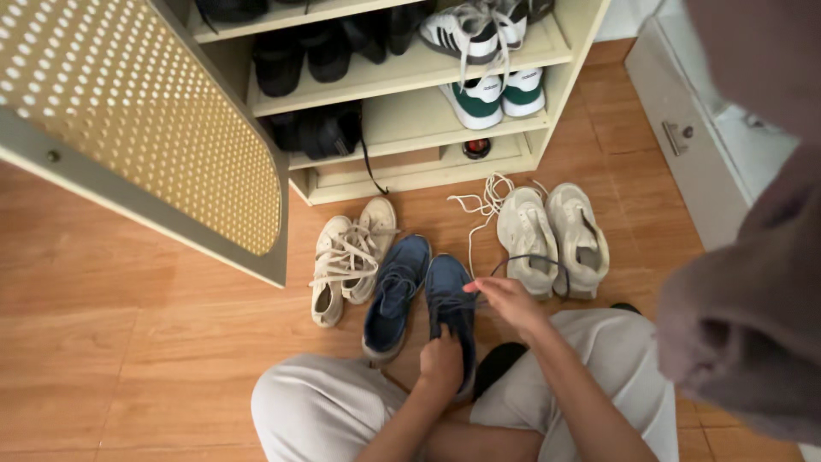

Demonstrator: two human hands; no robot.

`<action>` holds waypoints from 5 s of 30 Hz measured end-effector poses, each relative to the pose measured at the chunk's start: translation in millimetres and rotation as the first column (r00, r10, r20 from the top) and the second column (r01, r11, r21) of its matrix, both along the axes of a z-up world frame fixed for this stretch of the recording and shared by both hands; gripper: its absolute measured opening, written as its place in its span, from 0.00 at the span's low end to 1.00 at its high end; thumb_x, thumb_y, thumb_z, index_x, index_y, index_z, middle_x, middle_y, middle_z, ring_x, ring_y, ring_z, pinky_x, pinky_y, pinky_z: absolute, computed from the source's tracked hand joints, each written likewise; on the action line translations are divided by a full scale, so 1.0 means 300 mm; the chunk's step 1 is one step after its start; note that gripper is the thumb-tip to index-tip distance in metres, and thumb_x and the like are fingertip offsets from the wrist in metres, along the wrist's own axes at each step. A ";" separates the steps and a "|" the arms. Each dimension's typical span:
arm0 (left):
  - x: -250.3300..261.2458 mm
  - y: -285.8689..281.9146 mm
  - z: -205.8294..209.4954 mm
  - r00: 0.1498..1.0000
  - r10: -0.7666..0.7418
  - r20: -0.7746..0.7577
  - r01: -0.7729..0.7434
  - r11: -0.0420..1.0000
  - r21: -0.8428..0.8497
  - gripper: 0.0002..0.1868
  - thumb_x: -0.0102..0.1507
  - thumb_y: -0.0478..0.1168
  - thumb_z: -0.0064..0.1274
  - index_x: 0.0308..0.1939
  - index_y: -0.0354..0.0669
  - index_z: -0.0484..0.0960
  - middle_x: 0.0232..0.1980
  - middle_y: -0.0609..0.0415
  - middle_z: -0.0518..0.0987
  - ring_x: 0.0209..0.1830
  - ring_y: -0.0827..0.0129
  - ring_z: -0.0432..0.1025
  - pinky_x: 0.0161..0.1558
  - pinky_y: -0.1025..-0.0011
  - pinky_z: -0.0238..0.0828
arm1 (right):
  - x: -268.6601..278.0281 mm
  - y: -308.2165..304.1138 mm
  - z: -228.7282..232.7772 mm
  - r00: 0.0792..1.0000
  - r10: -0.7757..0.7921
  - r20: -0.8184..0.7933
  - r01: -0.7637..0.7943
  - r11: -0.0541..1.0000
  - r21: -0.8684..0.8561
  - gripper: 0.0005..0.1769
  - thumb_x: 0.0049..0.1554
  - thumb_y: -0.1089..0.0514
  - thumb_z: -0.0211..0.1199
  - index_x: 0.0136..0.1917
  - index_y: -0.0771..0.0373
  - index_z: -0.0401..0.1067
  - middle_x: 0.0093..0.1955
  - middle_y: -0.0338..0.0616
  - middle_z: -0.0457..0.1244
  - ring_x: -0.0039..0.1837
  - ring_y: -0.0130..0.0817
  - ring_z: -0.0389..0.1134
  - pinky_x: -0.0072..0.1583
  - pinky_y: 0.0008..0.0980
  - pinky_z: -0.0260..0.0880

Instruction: The person sits on the floor in front of an open shoe cabinet and unlaces a pair of white sneakers, then a pair of blue sneakers, and finally a pair of green sneakers. After unlacing each pair, the person relaces the shoes with their original laces.

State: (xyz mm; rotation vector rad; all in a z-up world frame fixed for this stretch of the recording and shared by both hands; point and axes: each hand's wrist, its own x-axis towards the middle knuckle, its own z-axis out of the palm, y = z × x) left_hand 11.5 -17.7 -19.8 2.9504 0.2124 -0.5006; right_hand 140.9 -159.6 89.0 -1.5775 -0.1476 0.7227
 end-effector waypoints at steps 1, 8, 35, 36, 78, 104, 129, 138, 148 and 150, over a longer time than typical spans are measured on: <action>0.000 0.002 -0.002 1.000 -0.006 0.013 0.006 1.000 0.002 0.25 0.65 0.36 0.49 0.66 0.35 0.72 0.72 0.36 0.66 0.44 0.53 0.81 0.43 0.62 0.80 | -0.013 0.010 -0.003 0.996 -0.072 0.052 0.068 0.994 0.085 0.18 0.66 0.49 0.54 0.50 0.60 0.81 0.28 0.27 0.49 0.31 0.19 0.47 0.35 0.25 0.44; -0.010 0.001 -0.011 0.999 -0.030 0.036 0.030 0.999 0.025 0.23 0.64 0.36 0.49 0.64 0.36 0.75 0.73 0.36 0.66 0.43 0.54 0.81 0.42 0.63 0.80 | -0.041 0.010 0.039 0.986 -0.166 0.028 0.144 0.916 0.373 0.24 0.68 0.50 0.48 0.51 0.66 0.81 0.25 0.29 0.50 0.29 0.19 0.46 0.34 0.22 0.46; -0.013 -0.006 -0.025 0.996 -0.029 0.085 0.025 0.998 0.050 0.23 0.65 0.36 0.48 0.65 0.36 0.75 0.68 0.37 0.70 0.39 0.56 0.82 0.38 0.63 0.80 | 0.147 0.026 0.098 0.964 -0.263 0.044 0.181 0.768 0.615 0.14 0.68 0.52 0.57 0.43 0.62 0.70 0.38 0.36 0.61 0.42 0.24 0.60 0.47 0.25 0.62; -0.013 -0.007 -0.011 0.997 -0.032 0.075 0.028 0.998 0.055 0.24 0.65 0.36 0.48 0.65 0.36 0.74 0.68 0.38 0.71 0.40 0.55 0.81 0.38 0.62 0.81 | 0.162 -0.052 0.106 0.951 -0.290 0.109 0.213 0.869 0.447 0.15 0.67 0.51 0.56 0.43 0.63 0.72 0.36 0.33 0.59 0.38 0.21 0.57 0.42 0.22 0.57; -0.013 -0.011 -0.053 0.998 -0.049 -0.048 0.049 0.999 0.001 0.20 0.64 0.34 0.51 0.60 0.32 0.78 0.75 0.35 0.64 0.44 0.58 0.81 0.40 0.65 0.80 | 0.016 0.282 -0.180 0.786 0.444 0.430 -0.005 0.701 -0.713 0.32 0.62 0.35 0.52 0.37 0.64 0.78 0.41 0.60 0.69 0.47 0.61 0.71 0.51 0.56 0.69; -0.017 -0.011 -0.143 0.997 -0.027 0.069 0.024 0.999 0.047 0.21 0.63 0.34 0.49 0.60 0.27 0.77 0.66 0.35 0.74 0.41 0.58 0.82 0.38 0.65 0.80 | 0.080 0.105 0.083 0.930 0.355 0.098 -0.344 0.932 -0.111 0.34 0.60 0.30 0.59 0.36 0.65 0.76 0.29 0.37 0.66 0.32 0.24 0.67 0.38 0.27 0.69; -0.023 -0.004 -0.099 0.991 -0.119 -0.055 0.123 0.990 0.066 0.19 0.66 0.36 0.47 0.60 0.33 0.79 0.76 0.36 0.63 0.47 0.57 0.81 0.43 0.65 0.80 | 0.162 -0.360 0.410 0.654 -0.154 0.741 0.251 0.968 -0.021 0.35 0.69 0.39 0.57 0.74 0.70 0.63 0.56 0.49 0.65 0.53 0.38 0.62 0.50 0.34 0.66; -0.025 -0.006 -0.107 0.997 -0.010 0.078 0.010 1.000 0.005 0.19 0.66 0.34 0.45 0.61 0.33 0.78 0.72 0.35 0.67 0.41 0.55 0.82 0.40 0.63 0.80 | -0.028 0.074 -0.022 0.611 0.387 0.690 0.250 0.733 -0.633 0.12 0.51 0.48 0.68 0.45 0.55 0.81 0.47 0.50 0.68 0.56 0.49 0.68 0.57 0.48 0.68; -0.032 0.003 -0.063 0.994 -0.104 -0.034 0.105 0.994 0.014 0.17 0.62 0.35 0.52 0.54 0.33 0.82 0.71 0.34 0.68 0.43 0.56 0.81 0.41 0.64 0.80 | -0.051 0.239 -0.263 0.597 0.392 0.700 0.087 0.836 -0.542 0.20 0.53 0.43 0.69 0.33 0.61 0.78 0.39 0.51 0.68 0.49 0.53 0.67 0.51 0.48 0.68; -0.035 0.001 -0.067 0.997 -0.077 0.011 0.077 0.997 0.009 0.18 0.62 0.34 0.53 0.54 0.32 0.82 0.71 0.32 0.67 0.42 0.56 0.81 0.39 0.64 0.81 | -0.037 0.241 -0.299 0.674 0.340 0.656 0.058 0.861 -0.505 0.24 0.53 0.39 0.69 0.31 0.62 0.77 0.34 0.50 0.68 0.45 0.51 0.67 0.47 0.47 0.67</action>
